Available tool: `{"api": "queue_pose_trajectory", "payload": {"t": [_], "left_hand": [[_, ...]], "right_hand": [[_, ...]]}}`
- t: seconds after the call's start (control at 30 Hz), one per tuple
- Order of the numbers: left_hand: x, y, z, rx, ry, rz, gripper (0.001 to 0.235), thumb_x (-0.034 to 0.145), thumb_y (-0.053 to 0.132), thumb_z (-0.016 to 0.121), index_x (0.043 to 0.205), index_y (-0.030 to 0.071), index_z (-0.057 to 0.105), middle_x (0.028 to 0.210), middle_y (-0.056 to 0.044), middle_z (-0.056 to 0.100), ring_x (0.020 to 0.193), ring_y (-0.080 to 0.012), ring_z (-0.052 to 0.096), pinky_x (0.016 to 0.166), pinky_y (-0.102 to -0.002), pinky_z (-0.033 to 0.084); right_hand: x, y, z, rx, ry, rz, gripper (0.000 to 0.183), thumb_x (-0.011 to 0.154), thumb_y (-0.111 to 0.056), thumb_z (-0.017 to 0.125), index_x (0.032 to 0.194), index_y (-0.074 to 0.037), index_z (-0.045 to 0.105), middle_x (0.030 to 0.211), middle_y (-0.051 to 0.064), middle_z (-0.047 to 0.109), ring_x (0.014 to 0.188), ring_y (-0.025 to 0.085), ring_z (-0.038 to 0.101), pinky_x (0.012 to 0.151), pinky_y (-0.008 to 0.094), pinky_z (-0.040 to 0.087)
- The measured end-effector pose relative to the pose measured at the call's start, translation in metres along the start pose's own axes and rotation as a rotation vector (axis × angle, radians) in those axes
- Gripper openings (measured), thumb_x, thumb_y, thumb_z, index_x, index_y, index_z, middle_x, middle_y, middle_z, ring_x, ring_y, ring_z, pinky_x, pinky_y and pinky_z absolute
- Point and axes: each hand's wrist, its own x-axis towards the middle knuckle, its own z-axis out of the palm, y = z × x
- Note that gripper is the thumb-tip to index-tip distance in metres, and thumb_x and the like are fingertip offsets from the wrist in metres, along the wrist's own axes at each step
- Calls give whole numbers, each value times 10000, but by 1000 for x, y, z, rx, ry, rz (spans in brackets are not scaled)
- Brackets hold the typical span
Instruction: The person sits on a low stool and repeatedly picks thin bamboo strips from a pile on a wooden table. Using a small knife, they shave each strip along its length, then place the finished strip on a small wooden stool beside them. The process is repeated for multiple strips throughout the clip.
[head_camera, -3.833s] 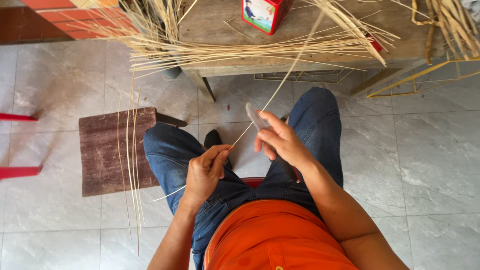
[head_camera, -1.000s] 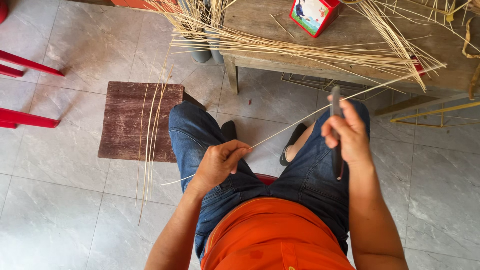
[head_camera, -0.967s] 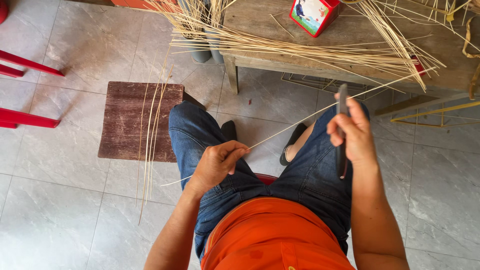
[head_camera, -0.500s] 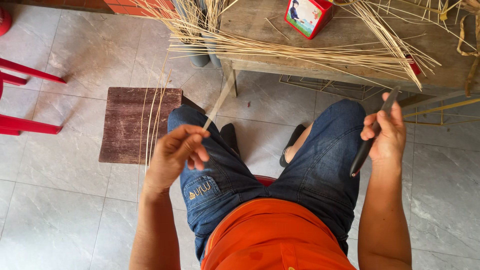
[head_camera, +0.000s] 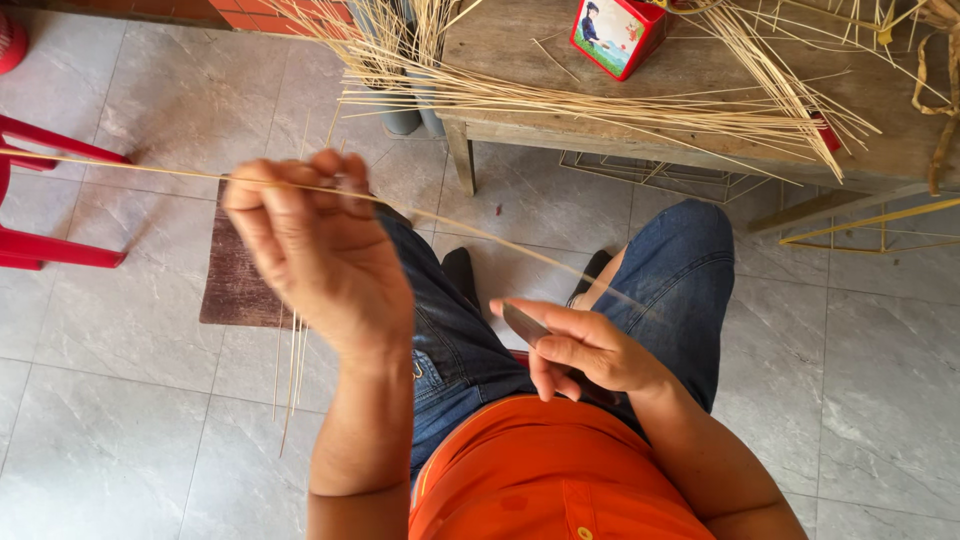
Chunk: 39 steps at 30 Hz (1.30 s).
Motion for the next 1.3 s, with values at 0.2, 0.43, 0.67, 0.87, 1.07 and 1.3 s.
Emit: {"api": "queue_pose_trajectory", "payload": {"t": [0.2,0.43,0.67,0.87,1.07,1.3], "left_hand": [[-54,-42,-5,141,-34,-109,110,1126,129,603,1210,73,561,1133,-102,650,1016,-196,645,942,-336,540],[-104,-66,-29,140,-42,-316,105,1104,108,607,1194,57,586,1210,-124,664,1034,-188,624,987,-347,516],[-113,-61,-28,250,-36,-695,184,1058,131,610,1208,29,639,1184,-100,698,965,-156,665,871,-307,553],[-93,-4,-12,995,-514,-244,221,1003,99,677,1210,20,673,1218,-136,688,1060,-267,689,908,-350,573],[-54,-16,-25,1359,-729,-47,295,983,89,634,1268,25,675,1167,-178,690,991,-320,681,867,-392,548],[-68,-37,-42,1105,-641,-667,223,1000,137,616,1177,78,738,659,-48,655,572,-81,616,521,-262,493]], "right_hand": [[18,-15,5,143,161,-51,623,1110,-200,430,1653,-68,155,746,117,681,487,108,536,462,220,452],[17,-7,-2,161,332,-74,635,1104,-238,463,1665,-103,198,739,129,655,477,103,498,466,217,420],[18,14,-19,248,414,-43,549,1087,-206,501,1602,-107,339,755,117,644,490,107,494,478,233,430],[9,14,-35,162,558,-83,500,1085,-183,515,1567,-92,417,760,100,637,506,101,497,465,230,417],[11,13,-31,67,563,-97,489,1106,-183,499,1580,-103,409,763,105,651,519,102,509,491,228,433],[15,27,-21,-75,507,67,526,1071,-158,491,1574,-116,342,776,109,681,500,88,532,489,217,458]]}}
